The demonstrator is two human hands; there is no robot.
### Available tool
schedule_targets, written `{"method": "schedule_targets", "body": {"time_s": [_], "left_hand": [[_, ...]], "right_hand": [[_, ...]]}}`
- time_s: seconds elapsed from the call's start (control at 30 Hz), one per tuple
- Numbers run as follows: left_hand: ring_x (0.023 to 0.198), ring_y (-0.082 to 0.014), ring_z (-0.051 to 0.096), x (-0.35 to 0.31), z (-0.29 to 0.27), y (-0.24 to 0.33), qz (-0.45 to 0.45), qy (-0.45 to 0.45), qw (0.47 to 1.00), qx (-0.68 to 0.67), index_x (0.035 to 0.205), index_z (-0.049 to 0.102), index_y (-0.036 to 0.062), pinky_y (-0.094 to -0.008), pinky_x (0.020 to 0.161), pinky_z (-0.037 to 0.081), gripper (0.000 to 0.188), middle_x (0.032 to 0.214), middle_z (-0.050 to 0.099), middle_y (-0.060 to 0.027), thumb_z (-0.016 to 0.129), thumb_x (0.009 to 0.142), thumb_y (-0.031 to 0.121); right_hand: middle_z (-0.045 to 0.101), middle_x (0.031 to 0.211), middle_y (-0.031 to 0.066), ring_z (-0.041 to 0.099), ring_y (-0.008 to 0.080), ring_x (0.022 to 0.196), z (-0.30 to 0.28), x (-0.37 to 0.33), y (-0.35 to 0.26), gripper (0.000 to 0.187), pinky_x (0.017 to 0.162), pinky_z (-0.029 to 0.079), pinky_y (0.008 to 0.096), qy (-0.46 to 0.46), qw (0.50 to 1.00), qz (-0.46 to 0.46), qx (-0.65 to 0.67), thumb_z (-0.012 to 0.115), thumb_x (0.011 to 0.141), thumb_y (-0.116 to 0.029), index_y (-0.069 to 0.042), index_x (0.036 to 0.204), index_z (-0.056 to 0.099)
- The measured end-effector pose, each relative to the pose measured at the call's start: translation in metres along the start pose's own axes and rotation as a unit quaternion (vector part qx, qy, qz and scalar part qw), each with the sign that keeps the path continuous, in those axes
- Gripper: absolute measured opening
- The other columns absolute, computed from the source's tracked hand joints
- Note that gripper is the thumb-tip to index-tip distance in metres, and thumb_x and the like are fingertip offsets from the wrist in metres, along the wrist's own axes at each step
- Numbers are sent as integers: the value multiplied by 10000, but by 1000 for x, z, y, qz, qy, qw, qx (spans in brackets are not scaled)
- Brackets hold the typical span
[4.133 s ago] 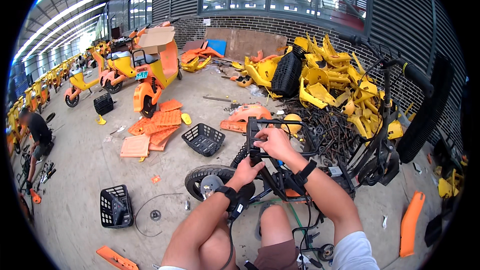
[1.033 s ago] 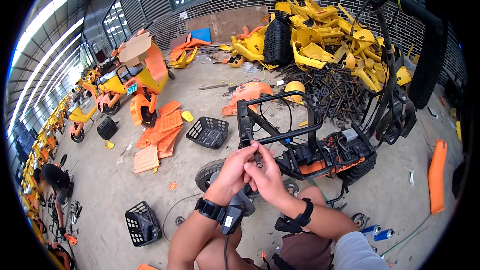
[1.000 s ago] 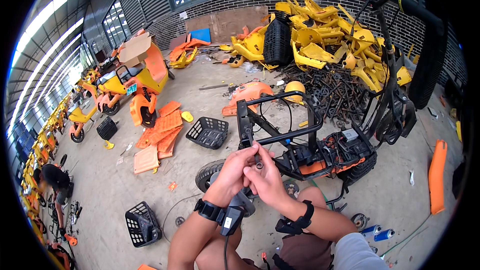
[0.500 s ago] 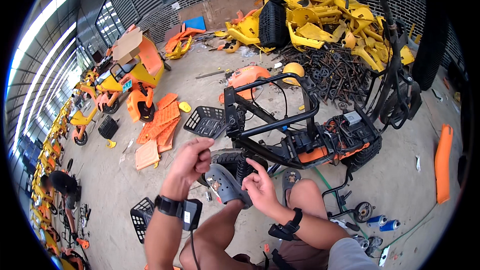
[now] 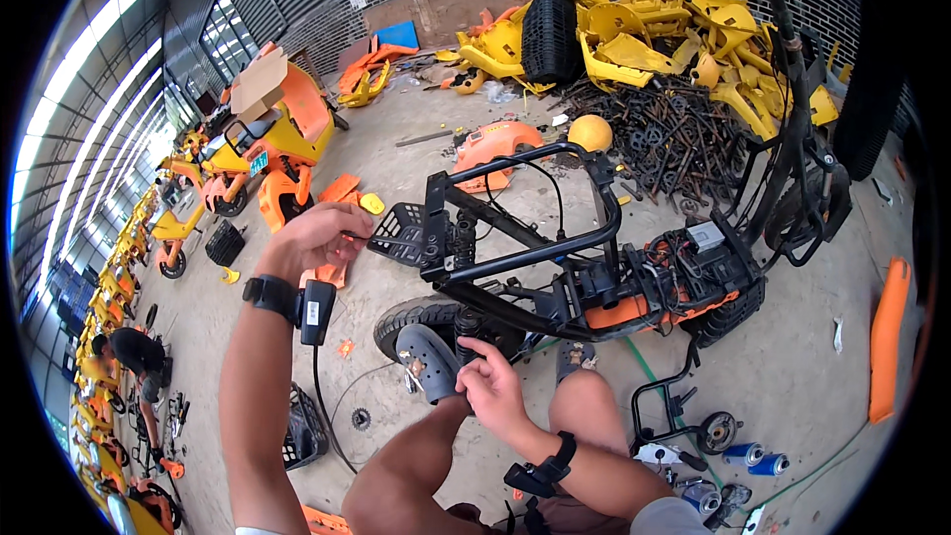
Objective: The person attaches a black plastic housing to a motorcycle frame by hand, aligning the component with the metal tubes and inserting fasteners.
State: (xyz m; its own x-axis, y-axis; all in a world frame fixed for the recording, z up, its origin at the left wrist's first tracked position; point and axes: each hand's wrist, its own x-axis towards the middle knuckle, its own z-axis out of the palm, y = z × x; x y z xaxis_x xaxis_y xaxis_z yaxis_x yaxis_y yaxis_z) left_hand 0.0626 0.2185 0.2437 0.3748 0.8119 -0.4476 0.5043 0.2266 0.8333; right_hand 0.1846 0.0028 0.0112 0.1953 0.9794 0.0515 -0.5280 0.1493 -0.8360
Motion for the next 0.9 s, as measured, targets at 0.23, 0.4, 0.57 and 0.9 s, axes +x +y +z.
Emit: {"method": "schedule_targets", "body": {"time_s": [0.23, 0.4, 0.57, 0.9], "left_hand": [[562, -85, 501, 55, 8, 1, -2, 15, 1000, 3, 910, 545, 49, -192, 383, 305, 143, 763, 555, -40, 569, 789, -23], [522, -74, 444, 71, 34, 14, 18, -11, 1000, -2, 1002, 528, 6, -199, 384, 281, 224, 737, 518, -34, 551, 785, -46], [521, -76, 439, 78, 62, 37, 41, -23, 993, 111, 1179, 512, -55, -206, 397, 298, 401, 701, 494, -37, 539, 779, -60], [621, -159, 542, 73, 110, 46, 272, 10, 891, 362, 1198, 531, 55, -330, 537, 445, 419, 740, 548, -39, 593, 784, 52]], "right_hand": [[588, 759, 9, 547, 43, 699, 0, 2, -6, 365, 663, 441, 198, -1, 1000, 21, 7, 491, 914, 1, -26, 1277, 515], [600, 761, 23, 502, 33, 625, -9, 6, -7, 372, 565, 394, 190, 13, 1000, 4, 3, 486, 900, 4, -32, 1268, 525], [602, 760, 25, 502, 36, 627, -11, 7, -7, 362, 568, 392, 188, 19, 1000, 7, 2, 484, 898, 8, -29, 1255, 532], [597, 762, 16, 561, 55, 710, -9, 5, -5, 332, 676, 451, 206, 28, 999, 14, -23, 494, 900, 8, -20, 1226, 555]]}}
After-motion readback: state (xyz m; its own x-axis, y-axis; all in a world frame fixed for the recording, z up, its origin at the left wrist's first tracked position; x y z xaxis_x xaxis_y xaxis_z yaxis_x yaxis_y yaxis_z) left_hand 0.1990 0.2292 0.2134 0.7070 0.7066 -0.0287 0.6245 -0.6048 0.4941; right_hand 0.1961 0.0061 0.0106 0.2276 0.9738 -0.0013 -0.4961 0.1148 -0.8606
